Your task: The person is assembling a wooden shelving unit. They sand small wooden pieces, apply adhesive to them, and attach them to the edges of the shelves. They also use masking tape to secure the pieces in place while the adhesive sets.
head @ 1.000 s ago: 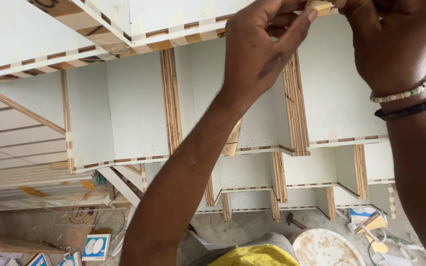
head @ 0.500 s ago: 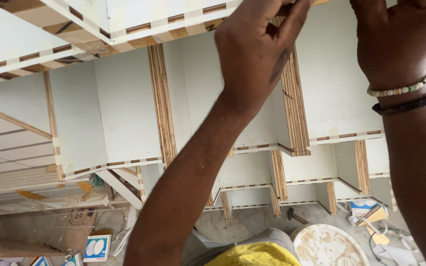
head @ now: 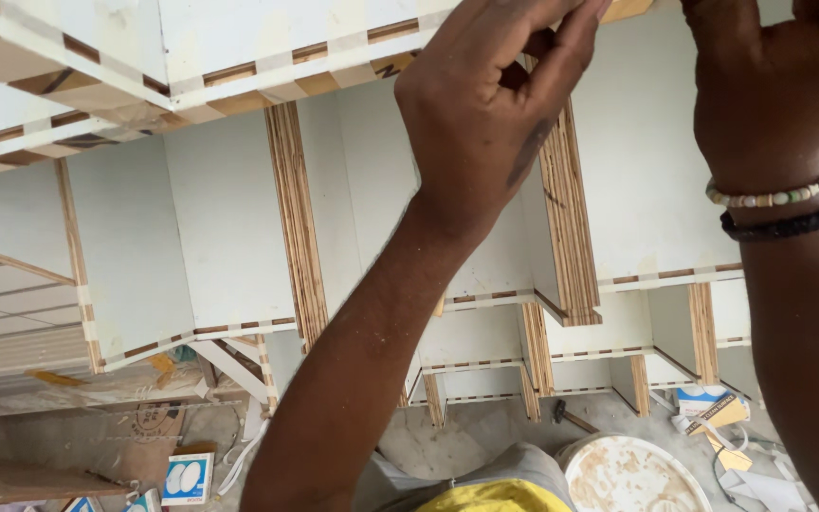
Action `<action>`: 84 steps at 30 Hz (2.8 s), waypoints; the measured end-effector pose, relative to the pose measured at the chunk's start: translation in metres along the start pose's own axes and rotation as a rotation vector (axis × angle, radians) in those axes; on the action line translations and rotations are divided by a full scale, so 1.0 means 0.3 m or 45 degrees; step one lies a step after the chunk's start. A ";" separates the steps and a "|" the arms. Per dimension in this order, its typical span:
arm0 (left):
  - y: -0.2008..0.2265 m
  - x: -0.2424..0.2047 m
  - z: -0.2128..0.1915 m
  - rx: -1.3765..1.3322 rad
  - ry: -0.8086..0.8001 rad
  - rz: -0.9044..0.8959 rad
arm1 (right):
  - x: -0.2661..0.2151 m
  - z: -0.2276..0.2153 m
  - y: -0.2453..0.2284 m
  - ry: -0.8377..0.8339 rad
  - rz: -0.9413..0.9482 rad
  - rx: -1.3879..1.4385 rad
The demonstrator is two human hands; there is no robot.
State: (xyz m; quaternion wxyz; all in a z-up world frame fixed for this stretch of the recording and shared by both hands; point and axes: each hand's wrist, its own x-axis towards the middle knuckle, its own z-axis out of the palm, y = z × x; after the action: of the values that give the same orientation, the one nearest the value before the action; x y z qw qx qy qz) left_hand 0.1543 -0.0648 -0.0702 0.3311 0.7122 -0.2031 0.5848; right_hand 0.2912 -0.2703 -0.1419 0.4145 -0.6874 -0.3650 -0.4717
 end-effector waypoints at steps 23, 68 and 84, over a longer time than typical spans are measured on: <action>0.001 0.022 -0.019 0.289 -0.152 0.043 | 0.068 -0.007 -0.190 -0.197 -0.126 -0.255; 0.247 0.151 -0.040 0.359 -0.017 -0.174 | 0.204 -0.075 -0.416 0.002 0.044 -0.157; 0.126 0.188 -0.094 0.182 -0.404 -0.296 | 0.228 -0.115 -0.217 -0.187 -0.330 -0.094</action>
State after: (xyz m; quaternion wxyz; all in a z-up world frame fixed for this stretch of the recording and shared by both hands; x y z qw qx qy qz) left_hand 0.1221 -0.0655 -0.0040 0.3090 0.8357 -0.1271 0.4358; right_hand 0.2410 -0.2688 -0.0548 0.2969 -0.6818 -0.4626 -0.4827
